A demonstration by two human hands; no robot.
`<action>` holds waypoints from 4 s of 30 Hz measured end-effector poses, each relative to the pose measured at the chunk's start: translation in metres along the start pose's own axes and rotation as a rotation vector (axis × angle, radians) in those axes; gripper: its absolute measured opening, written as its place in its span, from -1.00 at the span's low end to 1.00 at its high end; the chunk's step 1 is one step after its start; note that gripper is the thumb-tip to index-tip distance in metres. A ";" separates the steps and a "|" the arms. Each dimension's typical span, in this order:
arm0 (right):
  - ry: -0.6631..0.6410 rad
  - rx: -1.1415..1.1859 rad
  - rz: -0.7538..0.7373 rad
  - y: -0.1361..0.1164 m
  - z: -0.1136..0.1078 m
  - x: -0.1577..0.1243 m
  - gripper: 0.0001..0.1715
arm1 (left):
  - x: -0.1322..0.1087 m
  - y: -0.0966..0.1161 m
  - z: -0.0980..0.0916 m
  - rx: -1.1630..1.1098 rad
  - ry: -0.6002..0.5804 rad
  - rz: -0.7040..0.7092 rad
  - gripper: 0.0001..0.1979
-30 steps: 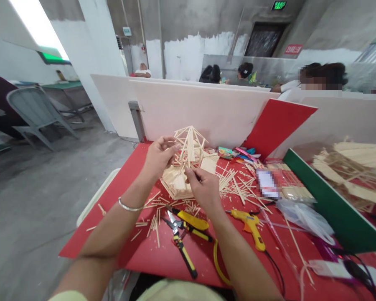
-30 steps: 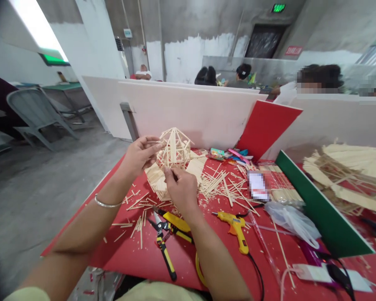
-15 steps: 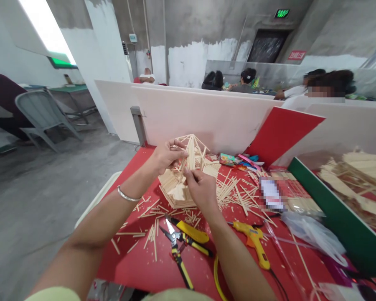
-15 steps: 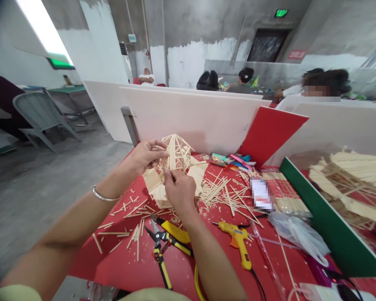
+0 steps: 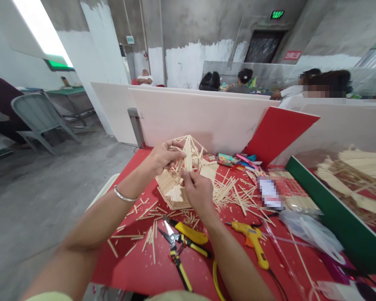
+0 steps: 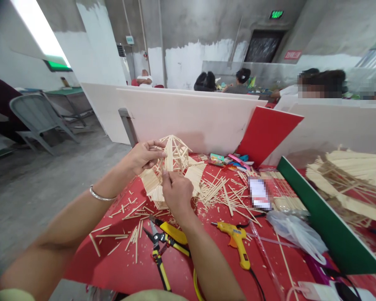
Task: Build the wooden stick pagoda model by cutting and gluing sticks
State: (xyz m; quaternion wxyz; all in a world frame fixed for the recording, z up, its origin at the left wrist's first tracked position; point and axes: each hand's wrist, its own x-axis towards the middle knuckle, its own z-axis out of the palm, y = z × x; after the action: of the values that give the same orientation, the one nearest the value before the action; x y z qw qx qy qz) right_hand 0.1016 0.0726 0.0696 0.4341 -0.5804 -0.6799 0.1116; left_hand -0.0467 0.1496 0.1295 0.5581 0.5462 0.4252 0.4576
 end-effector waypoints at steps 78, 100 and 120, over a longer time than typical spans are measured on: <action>-0.038 -0.308 0.000 0.110 -0.068 -0.185 -0.73 | -0.154 -0.122 0.071 -0.357 0.034 -0.201 -0.74; -0.201 0.187 -0.017 0.056 -0.055 -0.131 -0.77 | -0.168 -0.147 0.084 -0.178 -0.102 -0.196 -0.69; -0.140 0.067 0.191 0.096 -0.055 -0.140 -0.65 | -0.172 -0.157 0.105 -0.419 -0.061 -0.320 -0.72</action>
State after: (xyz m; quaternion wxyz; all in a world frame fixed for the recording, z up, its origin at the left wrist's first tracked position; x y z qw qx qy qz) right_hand 0.2004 -0.0421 -0.0251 0.3920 -0.6184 -0.6461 0.2154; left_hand 0.0249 -0.0393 -0.0269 0.7368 0.3580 0.3853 0.4249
